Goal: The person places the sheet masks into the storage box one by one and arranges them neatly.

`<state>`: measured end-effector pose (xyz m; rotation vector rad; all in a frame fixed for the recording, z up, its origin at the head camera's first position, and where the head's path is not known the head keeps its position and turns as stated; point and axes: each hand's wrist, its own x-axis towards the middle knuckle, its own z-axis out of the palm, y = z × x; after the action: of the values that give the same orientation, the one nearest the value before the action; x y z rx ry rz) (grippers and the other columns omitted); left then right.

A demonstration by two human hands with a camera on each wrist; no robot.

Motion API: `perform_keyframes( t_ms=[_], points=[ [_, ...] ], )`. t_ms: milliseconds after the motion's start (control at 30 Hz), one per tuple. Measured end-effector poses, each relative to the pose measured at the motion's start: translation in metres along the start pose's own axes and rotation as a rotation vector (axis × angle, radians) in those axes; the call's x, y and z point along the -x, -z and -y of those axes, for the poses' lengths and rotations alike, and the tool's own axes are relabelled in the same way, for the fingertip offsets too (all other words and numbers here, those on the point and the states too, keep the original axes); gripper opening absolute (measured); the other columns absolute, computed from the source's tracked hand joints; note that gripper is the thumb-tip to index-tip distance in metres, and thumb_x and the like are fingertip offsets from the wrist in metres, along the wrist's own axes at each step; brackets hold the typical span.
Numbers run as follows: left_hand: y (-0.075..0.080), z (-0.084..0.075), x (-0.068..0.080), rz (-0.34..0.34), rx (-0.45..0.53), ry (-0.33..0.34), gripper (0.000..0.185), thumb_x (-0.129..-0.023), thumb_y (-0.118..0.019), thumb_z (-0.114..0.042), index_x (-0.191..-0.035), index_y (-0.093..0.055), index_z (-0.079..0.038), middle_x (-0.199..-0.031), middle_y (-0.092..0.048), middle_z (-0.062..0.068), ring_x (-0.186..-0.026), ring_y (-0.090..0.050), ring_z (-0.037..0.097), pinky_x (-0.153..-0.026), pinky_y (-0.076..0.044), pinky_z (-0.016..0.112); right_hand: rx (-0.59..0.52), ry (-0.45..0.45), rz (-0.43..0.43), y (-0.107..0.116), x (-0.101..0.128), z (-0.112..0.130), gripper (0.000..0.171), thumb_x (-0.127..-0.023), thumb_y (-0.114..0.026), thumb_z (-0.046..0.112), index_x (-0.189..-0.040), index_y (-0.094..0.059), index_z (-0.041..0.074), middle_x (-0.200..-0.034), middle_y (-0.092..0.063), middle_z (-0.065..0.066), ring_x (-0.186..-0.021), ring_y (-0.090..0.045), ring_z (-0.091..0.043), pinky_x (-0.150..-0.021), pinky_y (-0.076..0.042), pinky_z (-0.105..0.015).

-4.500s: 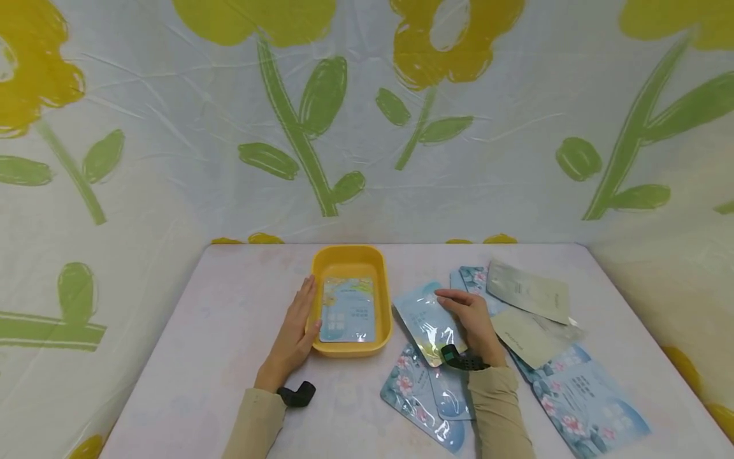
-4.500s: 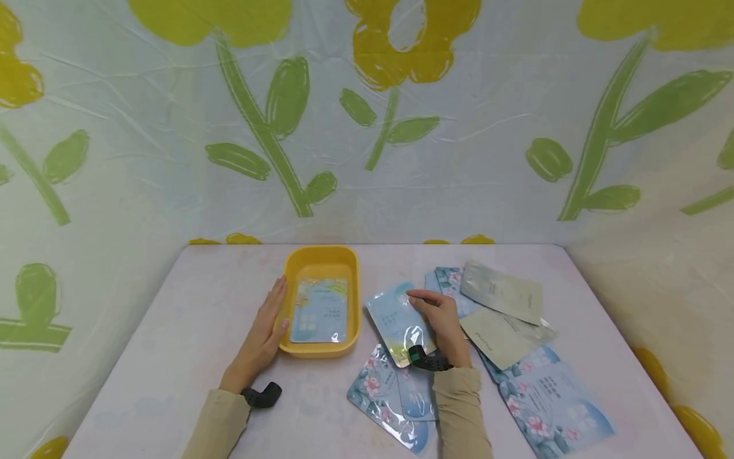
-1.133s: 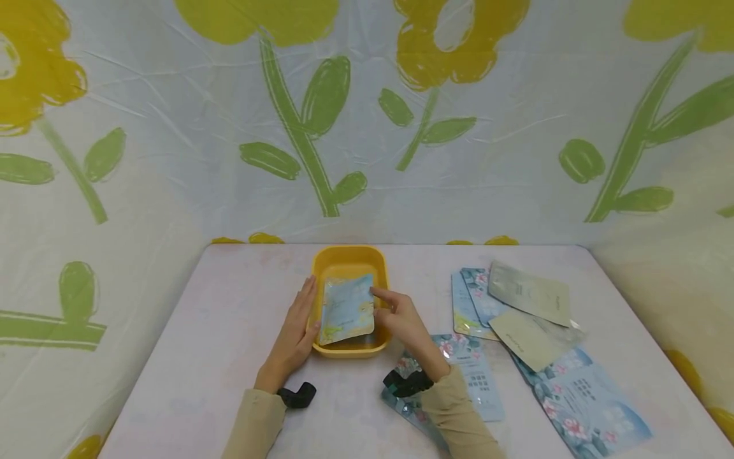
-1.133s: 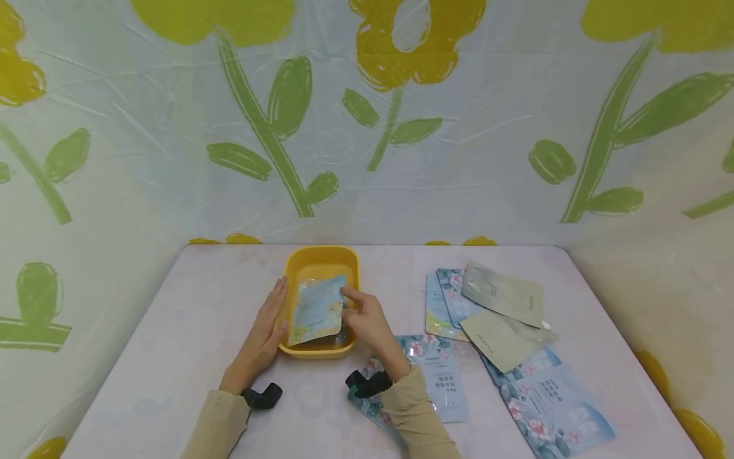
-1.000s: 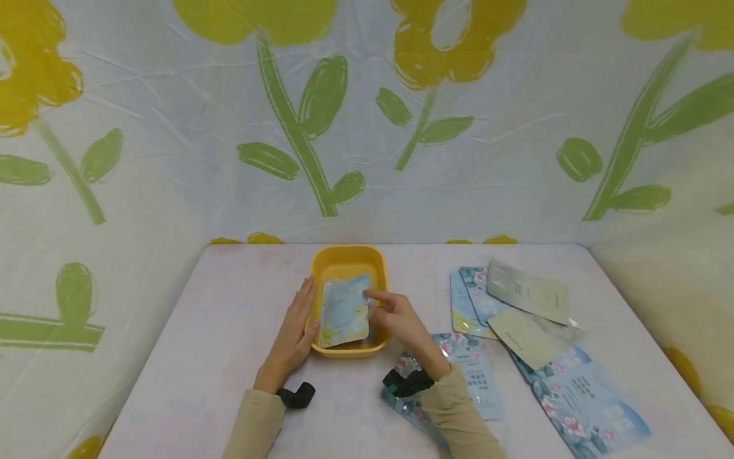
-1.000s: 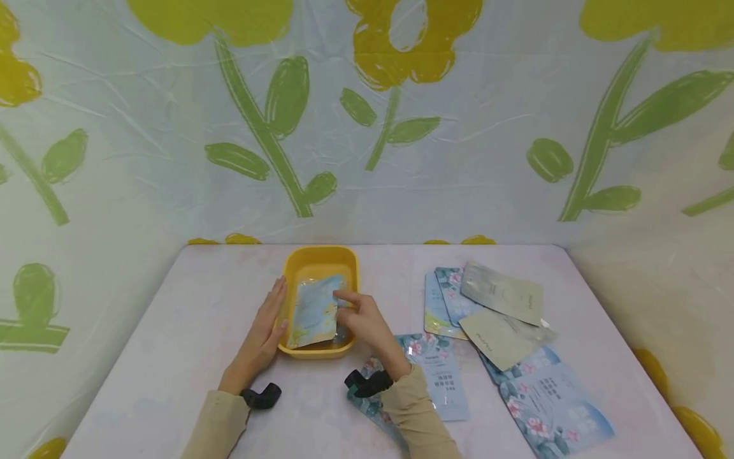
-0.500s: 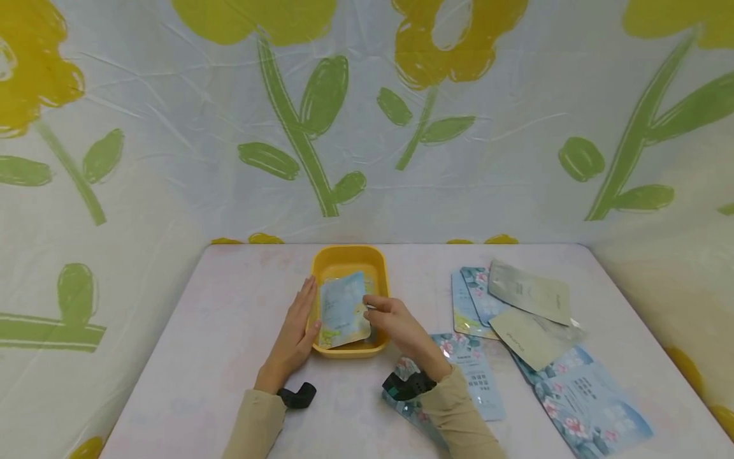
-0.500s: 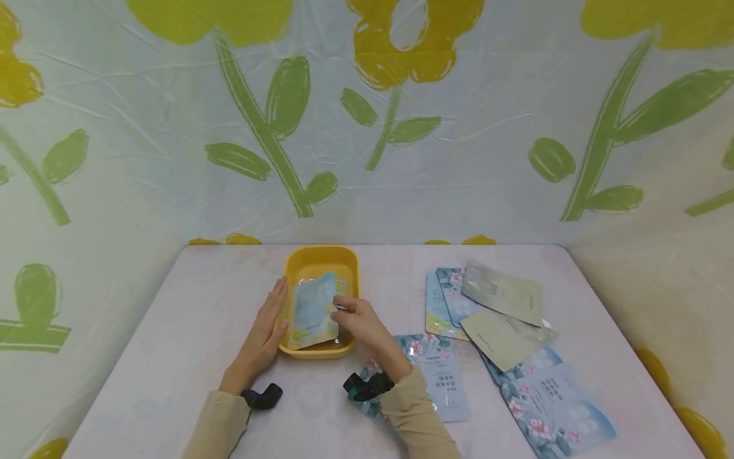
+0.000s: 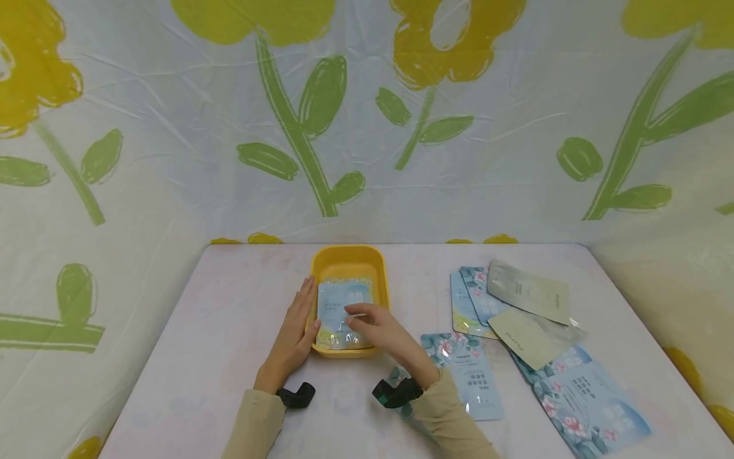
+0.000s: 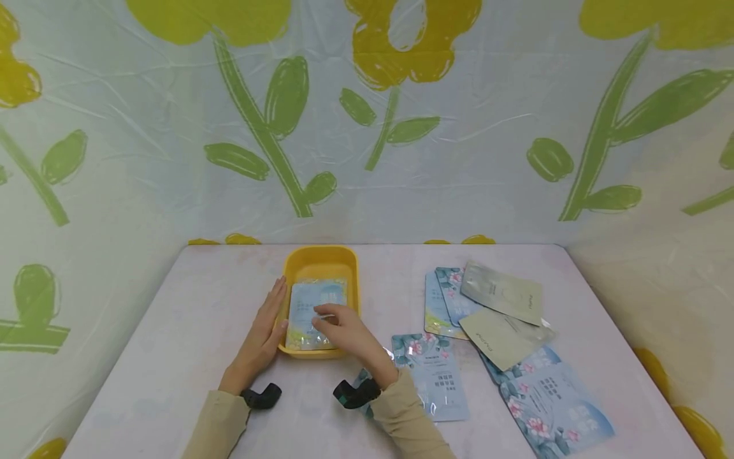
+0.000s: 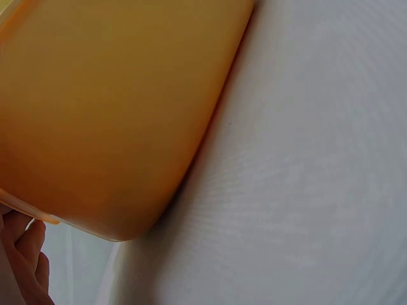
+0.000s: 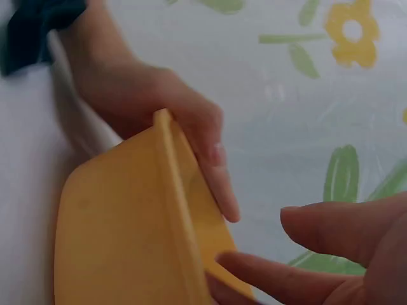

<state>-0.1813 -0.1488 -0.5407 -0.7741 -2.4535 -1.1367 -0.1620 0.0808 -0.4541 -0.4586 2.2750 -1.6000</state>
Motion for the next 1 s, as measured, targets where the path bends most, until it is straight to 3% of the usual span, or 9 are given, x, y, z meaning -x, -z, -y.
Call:
perform_keyframes(
  t_ms=[67, 167, 233, 333, 700, 1000],
  points=[
    [0.0, 0.0, 0.0, -0.005, 0.002, -0.005, 0.074, -0.095, -0.05, -0.008, -0.16, -0.015, -0.01, -0.164, -0.016, 0.016, -0.152, -0.01, 0.029, -0.123, -0.006, 0.042, 0.149, 0.072, 0.008, -0.006, -0.002, 0.001, 0.034, -0.102, -0.053, 0.023, -0.113, -0.068, -0.004, -0.102, -0.07, -0.012, -0.091, -0.065, -0.023, -0.081, -0.056, -0.035],
    [0.0, 0.001, 0.0, -0.009, 0.001, -0.011, 0.075, -0.094, -0.05, -0.007, -0.16, -0.015, -0.01, -0.164, -0.016, 0.016, -0.152, -0.01, 0.029, -0.124, -0.005, 0.039, 0.378, 0.161, -0.001, -0.017, -0.004, 0.001, 0.039, -0.103, -0.05, 0.027, -0.078, -0.069, 0.004, -0.062, -0.055, 0.004, -0.058, -0.052, -0.009, -0.055, -0.043, -0.021],
    [0.0, 0.002, 0.0, -0.015, 0.006, -0.018, 0.075, -0.093, -0.05, -0.007, -0.16, -0.015, -0.009, -0.164, -0.015, 0.015, -0.152, -0.01, 0.03, -0.123, -0.005, 0.04, 0.507, 0.183, -0.008, -0.024, -0.004, 0.0, 0.047, -0.104, -0.047, 0.032, -0.064, -0.06, 0.011, -0.052, -0.04, 0.01, -0.049, -0.041, -0.006, -0.047, -0.032, -0.019],
    [0.0, 0.002, -0.001, -0.021, 0.011, -0.025, 0.075, -0.093, -0.05, -0.007, -0.159, -0.016, -0.009, -0.165, -0.015, 0.014, -0.151, -0.011, 0.03, -0.123, -0.005, 0.041, 0.611, 0.19, -0.037, -0.032, -0.004, -0.003, 0.052, -0.104, -0.046, 0.037, -0.056, -0.052, 0.017, -0.047, -0.031, 0.013, -0.044, -0.036, -0.005, -0.043, -0.027, -0.019],
    [0.0, 0.002, -0.002, -0.029, 0.004, -0.025, 0.07, -0.093, -0.049, -0.01, -0.157, -0.022, 0.0, -0.164, -0.016, 0.014, -0.151, -0.013, 0.031, -0.123, -0.009, 0.046, 0.654, 0.229, -0.144, -0.037, -0.003, -0.005, 0.055, -0.101, -0.053, 0.032, -0.048, -0.048, 0.018, -0.043, -0.025, 0.014, -0.04, -0.03, -0.003, -0.04, -0.022, -0.018],
    [-0.001, 0.0, 0.0, -0.011, 0.007, 0.009, 0.067, -0.096, -0.047, -0.014, -0.157, -0.021, -0.001, -0.166, -0.014, 0.009, -0.152, -0.01, 0.027, -0.123, -0.005, 0.037, 0.553, 0.198, -0.208, -0.036, -0.005, -0.009, 0.04, -0.1, -0.057, 0.028, -0.063, -0.065, 0.014, -0.048, -0.035, 0.012, -0.042, -0.035, -0.003, -0.041, -0.027, -0.017]
  ],
)
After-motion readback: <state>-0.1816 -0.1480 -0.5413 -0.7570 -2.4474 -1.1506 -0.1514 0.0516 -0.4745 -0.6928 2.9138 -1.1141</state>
